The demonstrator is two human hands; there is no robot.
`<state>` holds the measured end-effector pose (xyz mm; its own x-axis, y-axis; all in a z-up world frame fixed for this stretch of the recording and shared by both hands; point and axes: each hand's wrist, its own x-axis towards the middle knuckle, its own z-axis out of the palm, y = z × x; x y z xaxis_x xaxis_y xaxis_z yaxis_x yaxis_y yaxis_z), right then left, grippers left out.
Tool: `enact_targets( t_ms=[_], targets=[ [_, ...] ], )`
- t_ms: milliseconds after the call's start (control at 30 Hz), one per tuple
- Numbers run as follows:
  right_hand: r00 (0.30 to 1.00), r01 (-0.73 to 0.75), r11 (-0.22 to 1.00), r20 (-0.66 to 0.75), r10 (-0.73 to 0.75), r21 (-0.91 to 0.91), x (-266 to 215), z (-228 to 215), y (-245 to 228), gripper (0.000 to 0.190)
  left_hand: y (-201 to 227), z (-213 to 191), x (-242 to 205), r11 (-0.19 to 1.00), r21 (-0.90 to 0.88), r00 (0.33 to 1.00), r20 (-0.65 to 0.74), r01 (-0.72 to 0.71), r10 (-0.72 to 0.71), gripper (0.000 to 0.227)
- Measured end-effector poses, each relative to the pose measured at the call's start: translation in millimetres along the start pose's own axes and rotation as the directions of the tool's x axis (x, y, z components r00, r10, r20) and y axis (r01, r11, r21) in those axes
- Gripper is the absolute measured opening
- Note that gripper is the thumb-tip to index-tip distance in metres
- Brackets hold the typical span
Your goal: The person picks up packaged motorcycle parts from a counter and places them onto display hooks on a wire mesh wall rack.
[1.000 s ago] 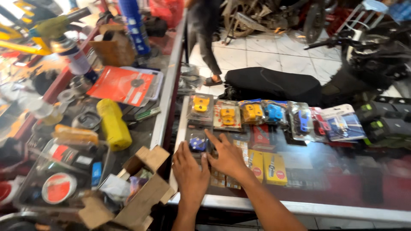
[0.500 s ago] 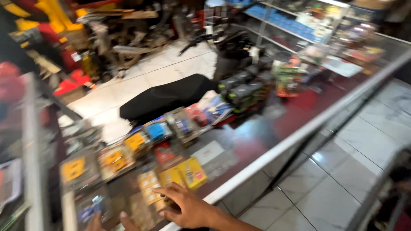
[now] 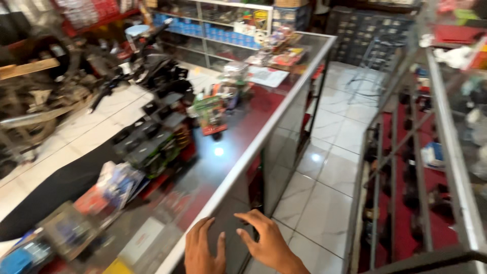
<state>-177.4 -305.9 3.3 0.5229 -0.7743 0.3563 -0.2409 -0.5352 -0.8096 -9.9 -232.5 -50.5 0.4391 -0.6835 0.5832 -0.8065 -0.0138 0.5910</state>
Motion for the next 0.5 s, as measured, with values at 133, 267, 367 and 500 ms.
enact_targets(
  t_ms=[133, 267, 367, 500],
  targets=[
    [0.978, -0.182, 0.98, -0.113, 0.172, -0.077, -9, -68, 33, 0.035, 62, 57, 16, 0.993, -0.115, 0.975, 0.215, -0.028, 0.052, 0.045],
    [0.946, -0.234, 0.97, -0.242, 0.213, -0.062, -16, -124, 60, 0.033, 108, 111, 30, 0.976, -0.22, 0.916, 0.39, -0.007, 0.095, 0.047],
    [0.892, -0.348, 0.936, -0.32, 0.318, -0.042, -20, -153, 90, 0.034, 128, 149, 37, 0.973, -0.23, 0.848, 0.516, 0.003, 0.119, 0.05],
    [0.814, -0.487, 0.873, -0.377, 0.442, -0.028, -20, -180, 130, 0.036, 145, 208, 59, 0.957, -0.288, 0.757, 0.621, -0.022, 0.204, 0.049]
  ],
)
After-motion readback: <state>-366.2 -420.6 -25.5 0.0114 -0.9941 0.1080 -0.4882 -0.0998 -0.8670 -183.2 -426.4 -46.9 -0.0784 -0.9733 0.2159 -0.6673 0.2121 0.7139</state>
